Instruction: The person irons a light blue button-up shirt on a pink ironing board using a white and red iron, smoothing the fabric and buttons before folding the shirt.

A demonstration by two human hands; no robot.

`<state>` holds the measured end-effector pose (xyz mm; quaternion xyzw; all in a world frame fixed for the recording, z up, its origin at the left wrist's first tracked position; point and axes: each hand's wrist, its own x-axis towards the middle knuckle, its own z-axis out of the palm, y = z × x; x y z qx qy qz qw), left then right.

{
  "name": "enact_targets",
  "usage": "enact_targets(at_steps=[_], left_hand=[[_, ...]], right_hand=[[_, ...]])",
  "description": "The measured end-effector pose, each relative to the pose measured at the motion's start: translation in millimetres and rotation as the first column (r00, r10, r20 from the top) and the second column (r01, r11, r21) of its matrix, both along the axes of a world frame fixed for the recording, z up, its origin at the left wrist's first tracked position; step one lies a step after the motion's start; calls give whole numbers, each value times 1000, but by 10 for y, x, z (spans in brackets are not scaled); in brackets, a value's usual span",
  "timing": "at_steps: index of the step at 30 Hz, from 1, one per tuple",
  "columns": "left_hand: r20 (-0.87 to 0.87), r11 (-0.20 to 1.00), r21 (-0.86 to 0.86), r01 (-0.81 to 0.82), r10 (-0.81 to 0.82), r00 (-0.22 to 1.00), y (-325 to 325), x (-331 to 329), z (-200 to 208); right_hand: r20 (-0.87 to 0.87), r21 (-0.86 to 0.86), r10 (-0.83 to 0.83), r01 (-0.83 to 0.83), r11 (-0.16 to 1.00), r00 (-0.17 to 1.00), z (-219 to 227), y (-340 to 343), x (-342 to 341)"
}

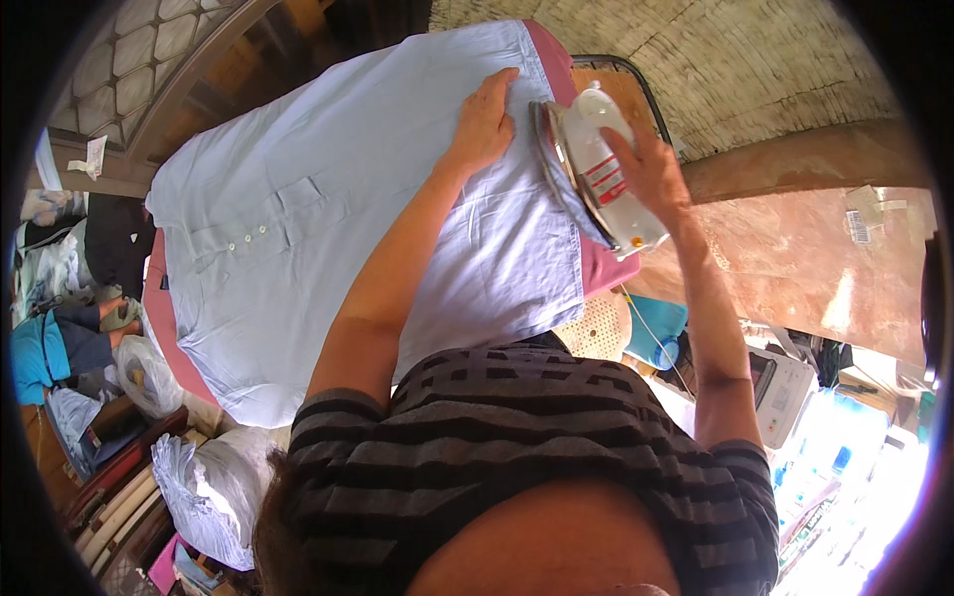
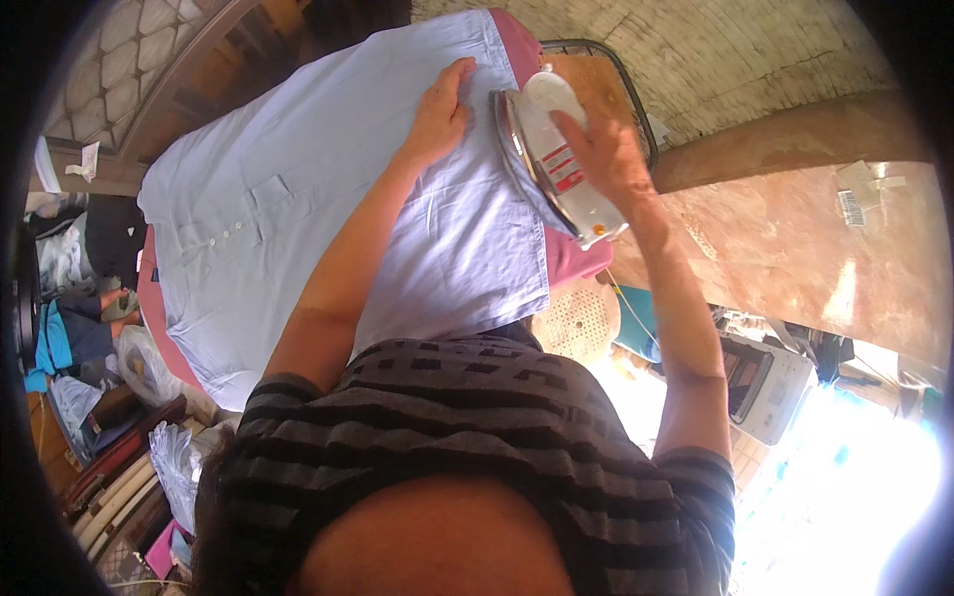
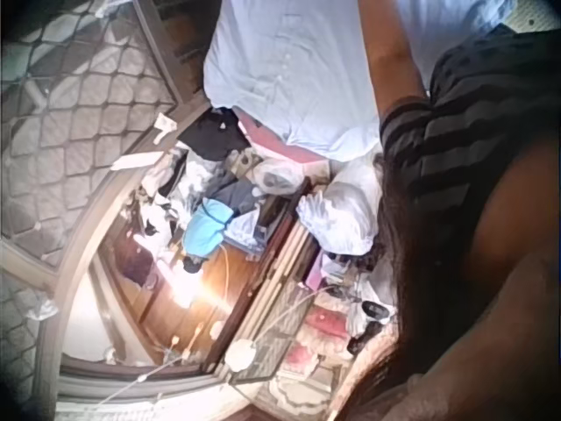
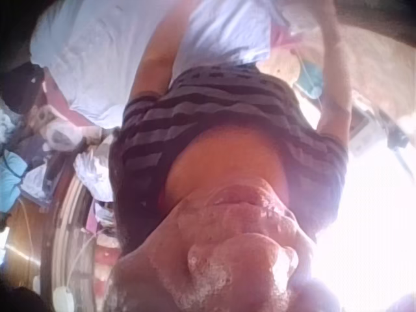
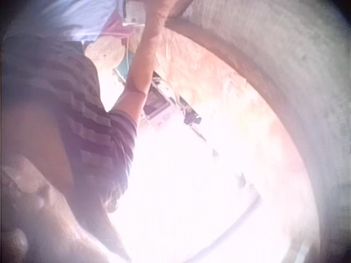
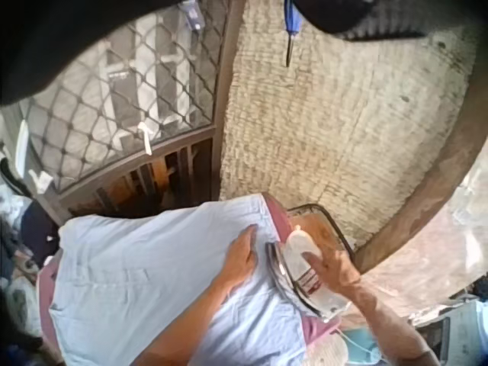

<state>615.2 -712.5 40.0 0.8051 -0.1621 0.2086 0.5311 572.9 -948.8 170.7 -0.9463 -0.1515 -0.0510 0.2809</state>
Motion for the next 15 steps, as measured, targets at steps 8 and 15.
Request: enact_targets(at_steps=[8, 15], left_hand=[[152, 665, 647, -372, 365, 918, 842, -483, -38], [98, 817, 477, -325, 318, 943, 1092, -545, 9]], right_hand=[[95, -33, 26, -23, 999, 995, -191, 636, 492], [59, -87, -8, 13, 996, 998, -178, 825, 673]])
